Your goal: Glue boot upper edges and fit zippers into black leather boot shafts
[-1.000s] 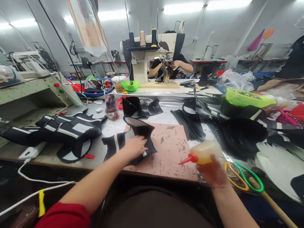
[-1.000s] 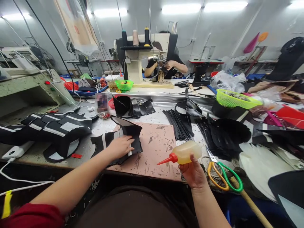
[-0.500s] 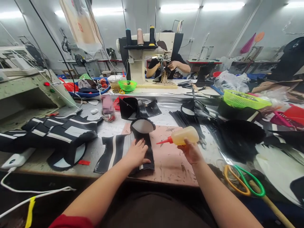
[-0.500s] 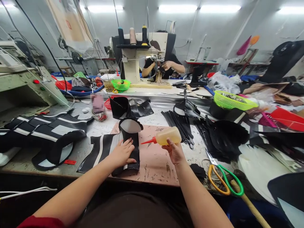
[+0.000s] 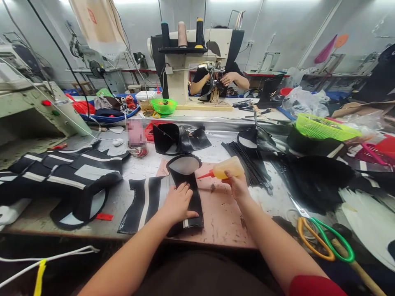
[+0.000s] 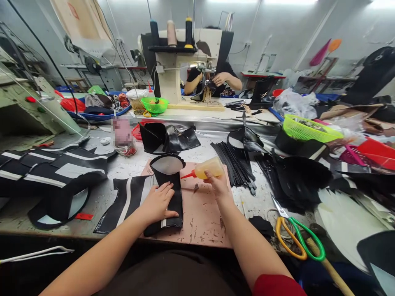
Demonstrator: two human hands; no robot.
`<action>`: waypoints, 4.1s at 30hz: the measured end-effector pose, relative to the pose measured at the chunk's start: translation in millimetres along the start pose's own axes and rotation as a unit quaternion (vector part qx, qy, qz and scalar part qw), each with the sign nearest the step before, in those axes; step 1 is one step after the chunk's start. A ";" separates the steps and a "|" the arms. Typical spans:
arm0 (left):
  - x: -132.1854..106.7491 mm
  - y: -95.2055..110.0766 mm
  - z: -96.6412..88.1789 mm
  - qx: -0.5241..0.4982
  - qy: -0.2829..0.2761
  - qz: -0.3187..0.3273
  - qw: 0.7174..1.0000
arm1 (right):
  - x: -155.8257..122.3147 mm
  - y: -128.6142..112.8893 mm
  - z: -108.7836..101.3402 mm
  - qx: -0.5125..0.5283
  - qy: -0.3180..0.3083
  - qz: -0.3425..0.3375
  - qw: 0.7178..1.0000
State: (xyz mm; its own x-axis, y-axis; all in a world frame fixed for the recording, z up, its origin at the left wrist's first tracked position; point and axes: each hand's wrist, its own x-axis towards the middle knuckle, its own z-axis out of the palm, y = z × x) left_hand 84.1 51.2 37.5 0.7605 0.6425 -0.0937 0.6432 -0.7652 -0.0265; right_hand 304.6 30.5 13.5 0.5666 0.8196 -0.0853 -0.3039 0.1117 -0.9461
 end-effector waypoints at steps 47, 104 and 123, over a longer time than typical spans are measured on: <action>1.4 -0.8 12.1 -0.018 0.005 -0.006 1.000 | 12.0 -7.4 14.6 -0.132 -0.117 -0.029 0.984; 4.4 3.7 6.9 -0.027 -0.038 0.014 0.999 | -74.4 -12.5 -42.4 -0.259 -0.098 -0.077 0.958; -3.1 -1.6 -4.9 0.012 -0.029 0.050 0.998 | -93.4 -2.2 -48.8 -0.194 -0.095 -0.041 0.976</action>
State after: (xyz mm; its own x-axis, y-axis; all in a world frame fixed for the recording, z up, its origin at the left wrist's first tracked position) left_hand 81.1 50.6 42.7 0.8140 0.5599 -0.1548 0.5614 -0.8267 -0.0382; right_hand 289.7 -73.7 8.4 0.4132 0.9104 0.0209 0.0700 -0.0089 -0.9975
